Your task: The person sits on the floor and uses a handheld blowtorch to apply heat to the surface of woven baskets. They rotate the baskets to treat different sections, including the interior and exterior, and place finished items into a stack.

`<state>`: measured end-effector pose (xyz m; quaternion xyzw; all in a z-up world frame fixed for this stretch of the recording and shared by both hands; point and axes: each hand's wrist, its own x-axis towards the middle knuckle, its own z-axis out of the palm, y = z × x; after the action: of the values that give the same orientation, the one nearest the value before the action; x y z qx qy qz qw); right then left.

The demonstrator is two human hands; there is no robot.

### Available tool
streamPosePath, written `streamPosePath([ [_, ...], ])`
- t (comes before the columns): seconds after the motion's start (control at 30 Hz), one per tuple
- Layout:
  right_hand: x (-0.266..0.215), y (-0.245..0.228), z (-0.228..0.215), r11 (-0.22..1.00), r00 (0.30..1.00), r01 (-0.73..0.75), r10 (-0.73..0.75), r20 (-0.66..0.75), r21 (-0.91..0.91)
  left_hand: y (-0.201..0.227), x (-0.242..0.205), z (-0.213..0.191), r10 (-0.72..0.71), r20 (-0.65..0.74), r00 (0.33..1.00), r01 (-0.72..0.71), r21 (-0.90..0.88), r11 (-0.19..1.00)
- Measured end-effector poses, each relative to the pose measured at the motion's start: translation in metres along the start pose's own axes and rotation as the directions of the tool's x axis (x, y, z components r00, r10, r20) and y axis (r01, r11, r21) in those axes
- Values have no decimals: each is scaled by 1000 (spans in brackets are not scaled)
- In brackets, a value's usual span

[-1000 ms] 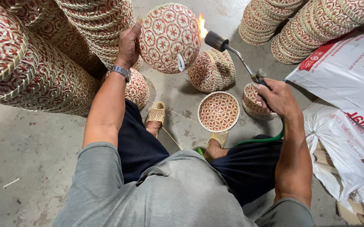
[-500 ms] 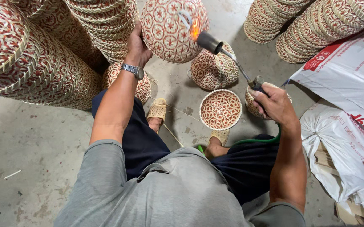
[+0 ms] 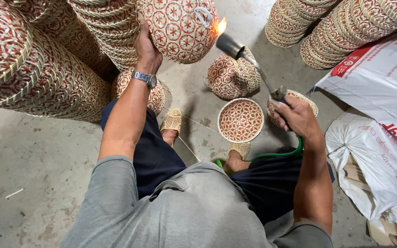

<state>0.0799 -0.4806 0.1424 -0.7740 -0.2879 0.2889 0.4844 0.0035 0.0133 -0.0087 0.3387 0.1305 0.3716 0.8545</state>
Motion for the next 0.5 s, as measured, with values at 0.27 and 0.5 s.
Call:
streamPosePath([
  [0.27,4,-12,18,944,992,97,-115,-41,-315,-11,-14,16,299,68,952,-303,347,887],
  [0.5,7,-17,12,988,1000,13,-16,-19,-151,-7,-16,21,430,152,890,-426,614,665],
])
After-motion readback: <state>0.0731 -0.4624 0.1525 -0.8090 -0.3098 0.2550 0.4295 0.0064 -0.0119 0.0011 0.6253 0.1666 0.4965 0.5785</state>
